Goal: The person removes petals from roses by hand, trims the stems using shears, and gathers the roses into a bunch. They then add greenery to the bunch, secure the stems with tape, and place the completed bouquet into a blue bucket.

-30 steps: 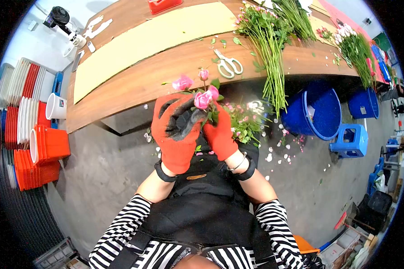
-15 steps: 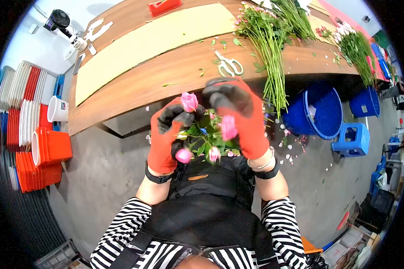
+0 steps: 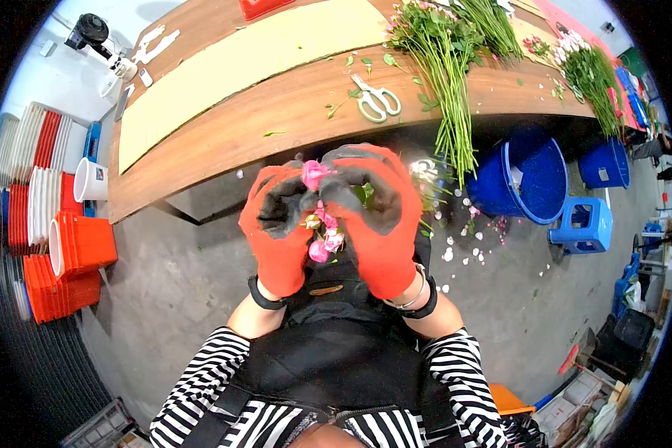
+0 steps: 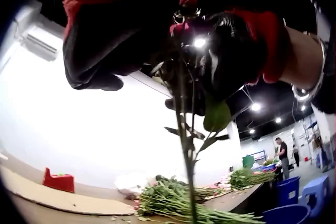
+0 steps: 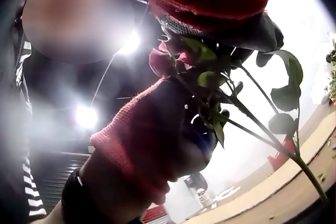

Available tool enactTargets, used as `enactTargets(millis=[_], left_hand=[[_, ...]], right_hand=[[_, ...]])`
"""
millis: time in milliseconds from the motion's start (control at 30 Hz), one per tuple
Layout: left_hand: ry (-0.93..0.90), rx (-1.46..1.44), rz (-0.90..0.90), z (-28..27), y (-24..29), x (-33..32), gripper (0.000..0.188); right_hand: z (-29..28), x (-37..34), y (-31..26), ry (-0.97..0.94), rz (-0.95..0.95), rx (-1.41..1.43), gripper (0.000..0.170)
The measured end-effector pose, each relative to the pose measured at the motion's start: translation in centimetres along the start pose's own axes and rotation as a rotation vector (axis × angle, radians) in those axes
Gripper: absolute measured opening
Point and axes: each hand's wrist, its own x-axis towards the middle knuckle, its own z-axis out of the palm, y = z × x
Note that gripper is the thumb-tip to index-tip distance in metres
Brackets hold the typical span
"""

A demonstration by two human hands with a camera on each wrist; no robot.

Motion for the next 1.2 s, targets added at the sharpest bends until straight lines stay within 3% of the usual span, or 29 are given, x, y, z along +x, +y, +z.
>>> enactTargets(millis=[133, 200, 300, 333, 467, 567, 667, 733, 800, 900, 967, 1033, 1100, 1200], left_hand=[[-0.094, -0.350, -0.281, -0.4, -0.4, 0.1, 0.023], [-0.136, -0.372, -0.360, -0.7, -0.1, 0.5, 0.024], [-0.160, -0.378, -0.283, -1.0, -1.7, 0.0, 0.025], [-0.173, -0.349, -0.251, -1.0, -1.8, 0.2, 0.026], [-0.211, -0.298, -0.193, -1.0, -1.3, 0.1, 0.025], [-0.232, -0.385, -0.224, -0.8, -1.4, 0.2, 0.025], [-0.333, -0.480, -0.256, -1.0, -2.1, 0.2, 0.024], [-0.434, -0.450, -0.237, -1.5, -2.7, 0.3, 0.024], [-0.409, -0.335, -0.181, -1.5, -2.4, 0.4, 0.024], [-0.376, -0.065, -0.056, -2.0, -1.6, 0.9, 0.029], [-0.361, 0.157, 0.018, -2.1, -1.0, 0.8, 0.032], [-0.371, 0.293, 0.126, -1.9, -0.8, 0.8, 0.035], [-0.385, 0.404, 0.197, -1.9, 0.4, 0.9, 0.036], [-0.439, 0.421, 0.334, -2.0, 0.5, 0.9, 0.038]], right_hand=[[-0.4, 0.3, 1.3, 0.061, 0.268, 0.473, 0.036], [-0.1, 1.2, 0.9, 0.093, 0.303, 0.373, 0.039], [-0.4, 2.1, 0.1, 0.028, 0.233, 0.332, 0.036], [-1.1, 2.4, 0.1, -0.094, 0.251, 0.276, 0.033], [-0.9, 2.2, -0.7, -0.142, 0.139, 0.037, 0.034], [-0.7, 1.7, -0.6, -0.072, 0.205, 0.129, 0.027], [-1.5, 1.8, 0.2, -0.181, 0.253, 0.266, 0.023], [-2.0, 2.0, 1.8, -0.174, 0.473, 0.500, 0.024], [-2.2, 2.4, 1.4, -0.127, 0.543, 0.455, 0.025], [-1.9, 3.1, 0.4, -0.032, 0.171, 0.072, 0.027], [-3.7, 3.7, -1.9, -0.252, 0.189, -0.115, 0.041], [-4.7, 4.3, -2.8, -0.483, -0.207, -0.525, 0.043], [-4.8, 4.7, -4.2, -0.571, -0.307, -0.778, 0.044], [-5.1, 5.0, -4.3, -0.659, -0.317, -0.905, 0.045]])
